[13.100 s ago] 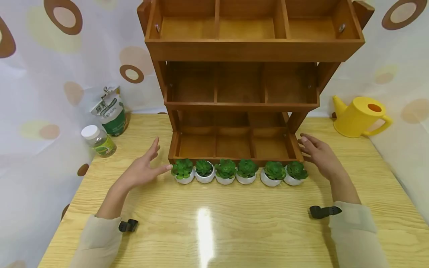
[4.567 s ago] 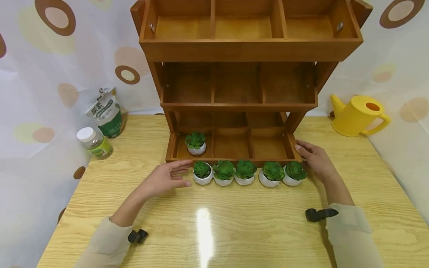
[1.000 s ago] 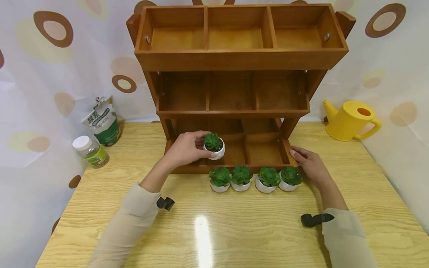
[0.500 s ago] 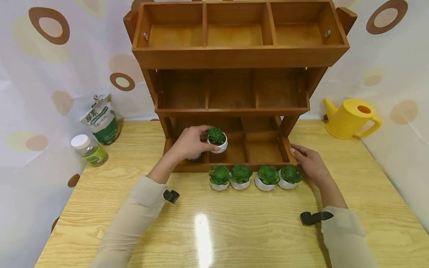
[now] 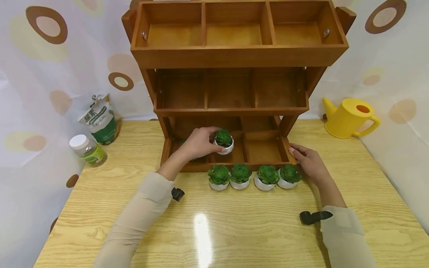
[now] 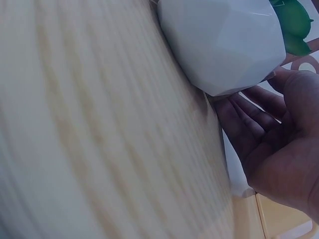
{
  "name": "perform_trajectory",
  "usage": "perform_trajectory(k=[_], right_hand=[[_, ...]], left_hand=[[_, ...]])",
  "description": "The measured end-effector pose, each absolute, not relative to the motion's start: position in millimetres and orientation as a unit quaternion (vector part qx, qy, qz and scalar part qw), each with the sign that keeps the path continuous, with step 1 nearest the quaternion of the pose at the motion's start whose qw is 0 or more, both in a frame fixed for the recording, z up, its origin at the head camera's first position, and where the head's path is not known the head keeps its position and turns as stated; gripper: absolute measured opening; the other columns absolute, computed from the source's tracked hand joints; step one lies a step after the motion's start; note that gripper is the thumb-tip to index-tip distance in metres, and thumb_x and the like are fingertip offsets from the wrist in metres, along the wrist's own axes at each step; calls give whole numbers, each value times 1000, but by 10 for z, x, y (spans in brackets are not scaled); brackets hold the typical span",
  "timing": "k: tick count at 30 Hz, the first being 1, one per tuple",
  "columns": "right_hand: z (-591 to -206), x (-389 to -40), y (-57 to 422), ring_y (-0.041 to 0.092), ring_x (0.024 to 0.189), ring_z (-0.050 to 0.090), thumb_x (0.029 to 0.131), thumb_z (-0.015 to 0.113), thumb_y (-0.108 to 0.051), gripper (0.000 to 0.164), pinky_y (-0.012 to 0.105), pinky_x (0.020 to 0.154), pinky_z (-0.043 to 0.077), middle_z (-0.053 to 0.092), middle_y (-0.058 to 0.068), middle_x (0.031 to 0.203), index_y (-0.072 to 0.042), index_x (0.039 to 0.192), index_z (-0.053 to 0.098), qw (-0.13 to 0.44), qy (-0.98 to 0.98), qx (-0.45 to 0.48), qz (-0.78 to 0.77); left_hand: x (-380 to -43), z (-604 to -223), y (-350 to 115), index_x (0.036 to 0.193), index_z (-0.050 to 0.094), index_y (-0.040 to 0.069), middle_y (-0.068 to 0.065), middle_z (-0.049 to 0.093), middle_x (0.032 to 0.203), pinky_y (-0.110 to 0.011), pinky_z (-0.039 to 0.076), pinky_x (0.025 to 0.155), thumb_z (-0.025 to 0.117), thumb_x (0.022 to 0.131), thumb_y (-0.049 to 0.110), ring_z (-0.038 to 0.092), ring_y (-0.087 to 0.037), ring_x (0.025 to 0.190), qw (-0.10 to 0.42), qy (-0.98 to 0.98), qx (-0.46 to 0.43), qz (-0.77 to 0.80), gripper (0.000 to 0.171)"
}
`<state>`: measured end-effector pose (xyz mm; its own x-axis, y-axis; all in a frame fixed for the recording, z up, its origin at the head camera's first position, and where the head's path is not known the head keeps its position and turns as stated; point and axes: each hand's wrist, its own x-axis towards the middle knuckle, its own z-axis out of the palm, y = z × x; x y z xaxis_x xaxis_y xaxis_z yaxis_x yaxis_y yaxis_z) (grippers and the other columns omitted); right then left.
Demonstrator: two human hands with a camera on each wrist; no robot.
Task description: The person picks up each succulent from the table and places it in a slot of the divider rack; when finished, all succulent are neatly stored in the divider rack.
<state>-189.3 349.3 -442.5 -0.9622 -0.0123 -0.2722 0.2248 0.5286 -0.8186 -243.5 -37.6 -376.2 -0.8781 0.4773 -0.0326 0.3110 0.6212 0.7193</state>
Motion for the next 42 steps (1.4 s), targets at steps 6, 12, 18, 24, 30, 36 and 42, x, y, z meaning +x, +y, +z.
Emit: perform_trajectory(k=[6, 12, 18, 24, 30, 36, 42], right_hand=[[-4427, -1908, 3489, 39, 146, 41, 104, 39, -60, 75, 53, 113, 42, 35, 18, 163, -13, 162, 27, 130, 862, 64, -487], [-4427, -1930, 3472, 37, 145, 44, 103, 40, -61, 76, 45, 111, 47, 38, 17, 162, -13, 161, 29, 127, 862, 66, -486], [-4433, -1922, 3472, 37, 143, 46, 103, 40, -60, 76, 44, 109, 47, 39, 18, 161, -12, 161, 30, 122, 863, 67, -485], [-4434, -1900, 3473, 39, 144, 44, 104, 39, -60, 76, 53, 113, 41, 38, 20, 161, -11, 161, 29, 120, 861, 67, -489], [-4443, -1886, 3486, 38, 144, 44, 104, 39, -60, 76, 52, 112, 42, 37, 20, 161, -10, 161, 28, 122, 863, 69, -485], [-4437, -1876, 3487, 38, 144, 44, 104, 38, -59, 75, 52, 113, 42, 38, 20, 161, -11, 161, 28, 121, 861, 67, -489], [-4437, -1880, 3492, 37, 143, 46, 104, 39, -59, 75, 46, 110, 47, 40, 19, 160, -11, 161, 29, 119, 861, 64, -490]], left_hand=[[-2471, -3798, -289, 142, 58, 10, -7, 70, 125, -39, 56, 96, 83, 85, 34, 66, -21, 111, 109, 900, 229, 355, 67], [-2526, -3863, -226, 143, 57, 10, -8, 69, 128, -40, 54, 100, 82, 86, 34, 65, -23, 117, 119, 904, 226, 343, 67], [-2567, -3937, -207, 146, 55, 10, -9, 66, 135, -41, 52, 104, 82, 86, 33, 63, -25, 124, 131, 905, 221, 340, 69], [-2588, -3963, -157, 146, 54, 9, -10, 65, 137, -42, 51, 106, 82, 87, 33, 61, -26, 125, 129, 914, 223, 314, 70], [-2589, -3959, -78, 145, 55, 9, -10, 65, 136, -42, 51, 106, 82, 86, 34, 62, -27, 124, 136, 917, 231, 295, 69], [-2597, -3961, -33, 145, 55, 8, -11, 63, 139, -43, 49, 109, 82, 87, 34, 60, -29, 128, 139, 916, 236, 292, 69], [-2607, -3992, -19, 146, 53, 8, -12, 62, 141, -43, 48, 109, 81, 87, 33, 58, -30, 130, 145, 916, 233, 292, 70]])
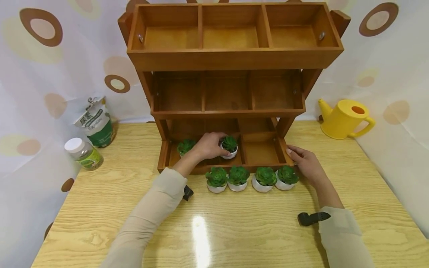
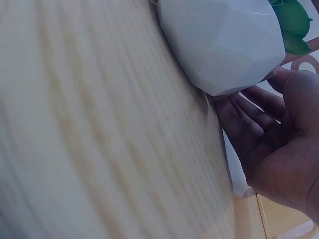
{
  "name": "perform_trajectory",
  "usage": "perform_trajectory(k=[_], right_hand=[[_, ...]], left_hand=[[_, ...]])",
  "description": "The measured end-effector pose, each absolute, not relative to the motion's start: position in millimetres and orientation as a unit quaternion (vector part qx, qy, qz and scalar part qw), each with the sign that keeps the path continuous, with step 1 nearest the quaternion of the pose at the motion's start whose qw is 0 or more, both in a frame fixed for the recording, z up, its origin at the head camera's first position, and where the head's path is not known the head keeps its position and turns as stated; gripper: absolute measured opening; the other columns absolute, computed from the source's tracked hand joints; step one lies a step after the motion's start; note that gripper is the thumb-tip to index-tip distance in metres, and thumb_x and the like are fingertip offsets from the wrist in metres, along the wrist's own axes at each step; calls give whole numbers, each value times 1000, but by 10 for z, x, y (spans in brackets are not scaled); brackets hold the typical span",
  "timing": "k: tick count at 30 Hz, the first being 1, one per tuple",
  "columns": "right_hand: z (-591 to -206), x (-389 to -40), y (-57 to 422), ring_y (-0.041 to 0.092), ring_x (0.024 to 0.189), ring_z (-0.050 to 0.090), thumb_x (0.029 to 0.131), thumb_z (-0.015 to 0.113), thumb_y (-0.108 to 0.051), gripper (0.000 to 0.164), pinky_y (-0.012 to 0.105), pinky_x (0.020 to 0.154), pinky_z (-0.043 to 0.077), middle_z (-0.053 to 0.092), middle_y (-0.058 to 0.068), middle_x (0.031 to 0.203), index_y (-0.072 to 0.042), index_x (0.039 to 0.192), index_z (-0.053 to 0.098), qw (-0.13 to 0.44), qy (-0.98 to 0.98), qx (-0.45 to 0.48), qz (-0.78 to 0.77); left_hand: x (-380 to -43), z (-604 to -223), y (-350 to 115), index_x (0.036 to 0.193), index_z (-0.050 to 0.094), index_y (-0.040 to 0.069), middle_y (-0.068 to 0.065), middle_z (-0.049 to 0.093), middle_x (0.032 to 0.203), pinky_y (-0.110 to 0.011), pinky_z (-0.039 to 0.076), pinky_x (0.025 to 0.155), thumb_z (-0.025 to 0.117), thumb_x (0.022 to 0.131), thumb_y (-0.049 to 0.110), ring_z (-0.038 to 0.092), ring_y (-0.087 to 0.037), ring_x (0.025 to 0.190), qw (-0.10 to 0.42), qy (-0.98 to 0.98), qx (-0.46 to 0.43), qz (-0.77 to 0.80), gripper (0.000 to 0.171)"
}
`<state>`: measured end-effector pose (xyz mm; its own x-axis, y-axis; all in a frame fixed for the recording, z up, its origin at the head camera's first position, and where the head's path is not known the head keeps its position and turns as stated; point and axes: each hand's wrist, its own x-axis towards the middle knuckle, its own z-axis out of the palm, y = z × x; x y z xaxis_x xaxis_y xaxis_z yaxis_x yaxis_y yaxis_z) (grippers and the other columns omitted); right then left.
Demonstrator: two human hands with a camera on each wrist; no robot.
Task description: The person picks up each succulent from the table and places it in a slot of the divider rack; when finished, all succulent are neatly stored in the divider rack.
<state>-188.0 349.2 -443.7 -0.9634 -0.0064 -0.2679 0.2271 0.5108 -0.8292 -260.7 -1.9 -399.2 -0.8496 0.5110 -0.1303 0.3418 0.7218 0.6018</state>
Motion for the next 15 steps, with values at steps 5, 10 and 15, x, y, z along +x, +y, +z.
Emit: perform_trajectory(k=[5, 10, 15], right_hand=[[-4451, -1880, 3489, 36, 142, 47, 104, 40, -60, 76, 43, 108, 49, 41, 19, 159, -11, 160, 30, 114, 863, 67, -488], [-4464, -1888, 3485, 38, 142, 46, 104, 39, -59, 75, 44, 108, 49, 41, 21, 159, -9, 160, 30, 112, 864, 62, -487], [-4464, -1897, 3485, 38, 143, 45, 106, 38, -56, 73, 49, 111, 45, 40, 20, 160, -10, 161, 29, 118, 862, 67, -488]], left_hand=[[-2607, -4022, -26, 147, 52, 8, -12, 61, 141, -43, 49, 108, 81, 87, 32, 58, -29, 129, 152, 915, 233, 291, 71], [-2602, -4028, -31, 147, 52, 8, -12, 62, 141, -43, 49, 108, 81, 87, 31, 59, -30, 128, 151, 915, 232, 293, 71], [-2592, -4041, -33, 147, 53, 9, -12, 62, 140, -43, 50, 107, 81, 87, 31, 60, -29, 127, 150, 915, 230, 297, 70]])
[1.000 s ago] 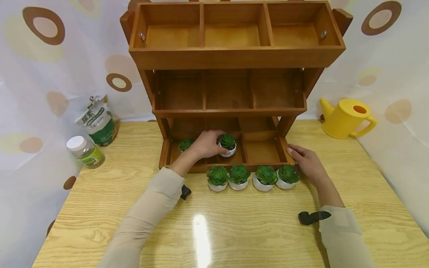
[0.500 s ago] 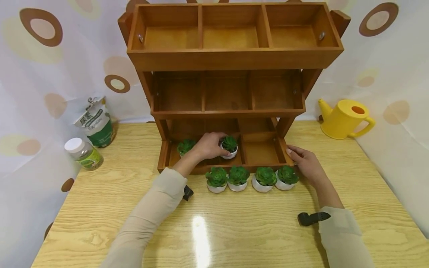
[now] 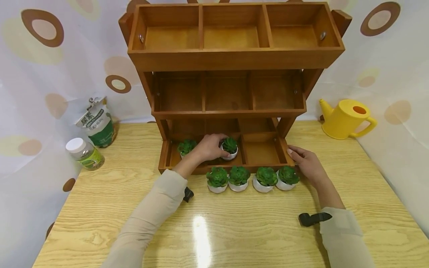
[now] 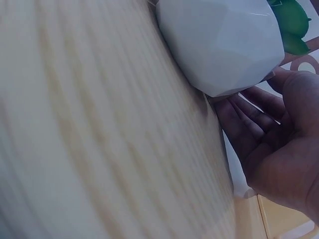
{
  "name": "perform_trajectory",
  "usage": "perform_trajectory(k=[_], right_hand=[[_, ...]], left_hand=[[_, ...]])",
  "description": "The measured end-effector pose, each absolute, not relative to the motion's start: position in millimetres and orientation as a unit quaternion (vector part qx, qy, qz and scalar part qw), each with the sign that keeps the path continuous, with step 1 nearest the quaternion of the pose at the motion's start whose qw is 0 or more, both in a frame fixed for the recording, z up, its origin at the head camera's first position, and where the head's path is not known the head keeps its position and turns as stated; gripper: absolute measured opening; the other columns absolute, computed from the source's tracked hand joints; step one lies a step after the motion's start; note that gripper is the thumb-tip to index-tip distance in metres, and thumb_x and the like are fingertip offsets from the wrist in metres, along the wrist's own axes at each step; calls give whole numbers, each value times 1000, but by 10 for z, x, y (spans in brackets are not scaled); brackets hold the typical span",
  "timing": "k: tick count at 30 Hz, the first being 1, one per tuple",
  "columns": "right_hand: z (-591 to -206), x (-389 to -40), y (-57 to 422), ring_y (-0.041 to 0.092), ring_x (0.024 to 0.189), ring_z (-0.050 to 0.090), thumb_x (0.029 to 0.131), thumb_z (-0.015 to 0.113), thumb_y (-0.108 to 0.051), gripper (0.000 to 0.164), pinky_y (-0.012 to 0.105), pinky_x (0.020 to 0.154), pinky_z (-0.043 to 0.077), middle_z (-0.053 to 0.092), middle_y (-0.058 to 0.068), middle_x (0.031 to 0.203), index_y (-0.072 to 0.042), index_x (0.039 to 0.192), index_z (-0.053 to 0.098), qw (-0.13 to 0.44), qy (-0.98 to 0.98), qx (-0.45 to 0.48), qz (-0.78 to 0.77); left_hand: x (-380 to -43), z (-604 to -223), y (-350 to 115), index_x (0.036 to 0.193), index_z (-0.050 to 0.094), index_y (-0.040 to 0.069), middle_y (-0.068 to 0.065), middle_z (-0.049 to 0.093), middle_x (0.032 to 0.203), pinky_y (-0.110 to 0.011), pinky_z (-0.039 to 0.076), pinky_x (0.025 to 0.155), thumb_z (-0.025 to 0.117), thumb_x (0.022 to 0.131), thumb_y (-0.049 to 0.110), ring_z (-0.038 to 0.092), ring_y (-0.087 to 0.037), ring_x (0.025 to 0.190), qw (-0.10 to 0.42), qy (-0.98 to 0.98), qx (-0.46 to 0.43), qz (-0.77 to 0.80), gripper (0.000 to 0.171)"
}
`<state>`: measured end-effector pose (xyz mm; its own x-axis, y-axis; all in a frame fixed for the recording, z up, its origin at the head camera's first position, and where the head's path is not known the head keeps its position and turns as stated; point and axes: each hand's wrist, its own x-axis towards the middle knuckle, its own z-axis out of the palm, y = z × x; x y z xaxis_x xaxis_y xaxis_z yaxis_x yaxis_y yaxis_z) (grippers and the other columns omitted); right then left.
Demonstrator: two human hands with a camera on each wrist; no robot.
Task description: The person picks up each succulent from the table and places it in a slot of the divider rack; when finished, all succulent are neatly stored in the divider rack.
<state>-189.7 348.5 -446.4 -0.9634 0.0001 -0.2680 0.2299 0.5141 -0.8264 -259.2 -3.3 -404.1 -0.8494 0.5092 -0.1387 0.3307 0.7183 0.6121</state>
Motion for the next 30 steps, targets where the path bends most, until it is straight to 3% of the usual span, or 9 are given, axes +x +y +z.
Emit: perform_trajectory(k=[13, 15, 18, 22, 30], right_hand=[[-4459, -1881, 3479, 39, 143, 46, 105, 38, -58, 73, 45, 108, 49, 39, 21, 160, -11, 161, 30, 112, 867, 65, -482], [-4458, -1878, 3484, 39, 143, 46, 104, 39, -59, 74, 42, 107, 50, 39, 20, 160, -11, 160, 30, 112, 867, 65, -481], [-4456, -1877, 3489, 39, 142, 46, 104, 39, -58, 74, 26, 97, 55, 39, 21, 160, -11, 160, 30, 110, 865, 63, -486], [-4461, -1880, 3490, 39, 141, 47, 105, 40, -57, 73, 10, 83, 52, 39, 22, 159, -11, 161, 30, 110, 858, 63, -497], [-4478, -1887, 3483, 40, 141, 47, 106, 39, -55, 71, 12, 83, 54, 39, 23, 159, -10, 161, 30, 109, 857, 63, -499]], left_hand=[[-2553, -3958, -108, 146, 55, 12, -9, 62, 142, -43, 50, 107, 79, 90, 30, 60, -28, 130, 130, 908, 228, 325, 64], [-2536, -3916, -138, 148, 53, 13, -9, 60, 145, -42, 48, 109, 78, 90, 31, 58, -27, 133, 127, 904, 229, 338, 65], [-2502, -3853, -194, 149, 51, 12, -9, 58, 147, -43, 46, 112, 78, 91, 31, 56, -26, 136, 122, 895, 232, 361, 67], [-2441, -3790, -287, 148, 53, 13, -8, 58, 147, -44, 47, 111, 78, 90, 31, 56, -27, 136, 110, 886, 239, 382, 66], [-2265, -3705, -485, 148, 53, 18, -2, 56, 150, -40, 46, 113, 79, 89, 33, 53, -23, 139, 96, 870, 244, 417, 66]])
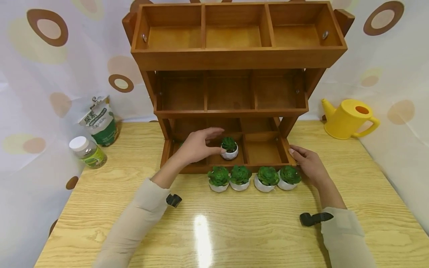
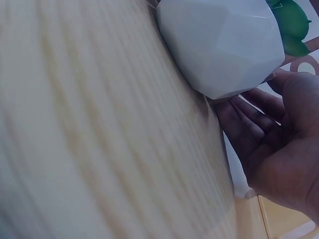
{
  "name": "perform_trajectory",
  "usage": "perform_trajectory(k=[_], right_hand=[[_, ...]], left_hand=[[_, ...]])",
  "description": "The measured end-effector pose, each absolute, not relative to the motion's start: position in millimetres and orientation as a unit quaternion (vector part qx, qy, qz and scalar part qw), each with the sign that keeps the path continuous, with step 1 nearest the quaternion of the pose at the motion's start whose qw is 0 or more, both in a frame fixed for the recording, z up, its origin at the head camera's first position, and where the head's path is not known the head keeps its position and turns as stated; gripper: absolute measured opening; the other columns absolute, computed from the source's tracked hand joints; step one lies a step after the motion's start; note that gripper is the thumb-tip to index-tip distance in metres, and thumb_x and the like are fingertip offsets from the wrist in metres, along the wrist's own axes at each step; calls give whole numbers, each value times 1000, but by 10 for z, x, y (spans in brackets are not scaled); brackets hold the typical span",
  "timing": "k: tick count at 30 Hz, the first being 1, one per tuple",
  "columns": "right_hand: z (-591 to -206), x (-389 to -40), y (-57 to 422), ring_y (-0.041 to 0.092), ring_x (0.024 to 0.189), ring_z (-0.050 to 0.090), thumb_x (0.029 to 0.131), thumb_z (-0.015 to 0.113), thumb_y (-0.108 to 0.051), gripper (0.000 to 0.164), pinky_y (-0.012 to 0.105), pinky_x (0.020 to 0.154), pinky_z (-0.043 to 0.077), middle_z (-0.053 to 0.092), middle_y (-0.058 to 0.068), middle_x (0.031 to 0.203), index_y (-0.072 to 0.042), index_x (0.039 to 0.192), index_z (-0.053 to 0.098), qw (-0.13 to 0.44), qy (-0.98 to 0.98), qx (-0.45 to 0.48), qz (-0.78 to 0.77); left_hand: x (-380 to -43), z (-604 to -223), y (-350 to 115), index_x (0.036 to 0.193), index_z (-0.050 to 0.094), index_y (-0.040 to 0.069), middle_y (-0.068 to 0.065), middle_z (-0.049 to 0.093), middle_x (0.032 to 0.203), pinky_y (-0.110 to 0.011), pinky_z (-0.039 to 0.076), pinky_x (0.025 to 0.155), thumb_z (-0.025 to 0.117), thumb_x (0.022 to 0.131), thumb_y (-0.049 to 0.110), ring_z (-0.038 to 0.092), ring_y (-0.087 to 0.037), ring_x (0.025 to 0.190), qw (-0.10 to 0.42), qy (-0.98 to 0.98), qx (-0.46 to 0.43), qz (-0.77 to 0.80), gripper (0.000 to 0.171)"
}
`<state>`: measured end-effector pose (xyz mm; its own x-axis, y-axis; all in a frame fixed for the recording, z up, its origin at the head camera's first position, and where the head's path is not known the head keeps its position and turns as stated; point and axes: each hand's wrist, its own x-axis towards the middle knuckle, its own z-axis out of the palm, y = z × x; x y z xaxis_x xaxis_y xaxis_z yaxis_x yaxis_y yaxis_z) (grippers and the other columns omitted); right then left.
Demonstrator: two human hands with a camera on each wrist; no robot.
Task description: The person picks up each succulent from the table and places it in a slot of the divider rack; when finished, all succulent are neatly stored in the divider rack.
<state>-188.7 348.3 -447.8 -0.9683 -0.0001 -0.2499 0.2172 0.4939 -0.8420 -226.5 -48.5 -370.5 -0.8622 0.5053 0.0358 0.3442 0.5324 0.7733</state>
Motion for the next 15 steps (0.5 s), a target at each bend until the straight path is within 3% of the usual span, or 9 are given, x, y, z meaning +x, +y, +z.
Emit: perform_trajectory(k=[8, 15], right_hand=[[-4459, -1887, 3482, 40, 140, 48, 104, 39, -59, 75, 16, 87, 56, 39, 22, 159, -10, 161, 30, 109, 866, 62, -484], [-4455, -1879, 3473, 40, 140, 48, 104, 37, -60, 75, 32, 99, 55, 40, 23, 159, -10, 160, 30, 110, 872, 63, -474]], left_hand=[[-2061, -3676, -712, 149, 52, 22, 2, 55, 150, -41, 46, 113, 78, 89, 39, 53, -22, 139, 98, 865, 223, 439, 67], [-1933, -3719, -884, 149, 53, 26, 7, 55, 150, -41, 45, 114, 79, 88, 42, 54, -22, 139, 105, 861, 207, 453, 68]])
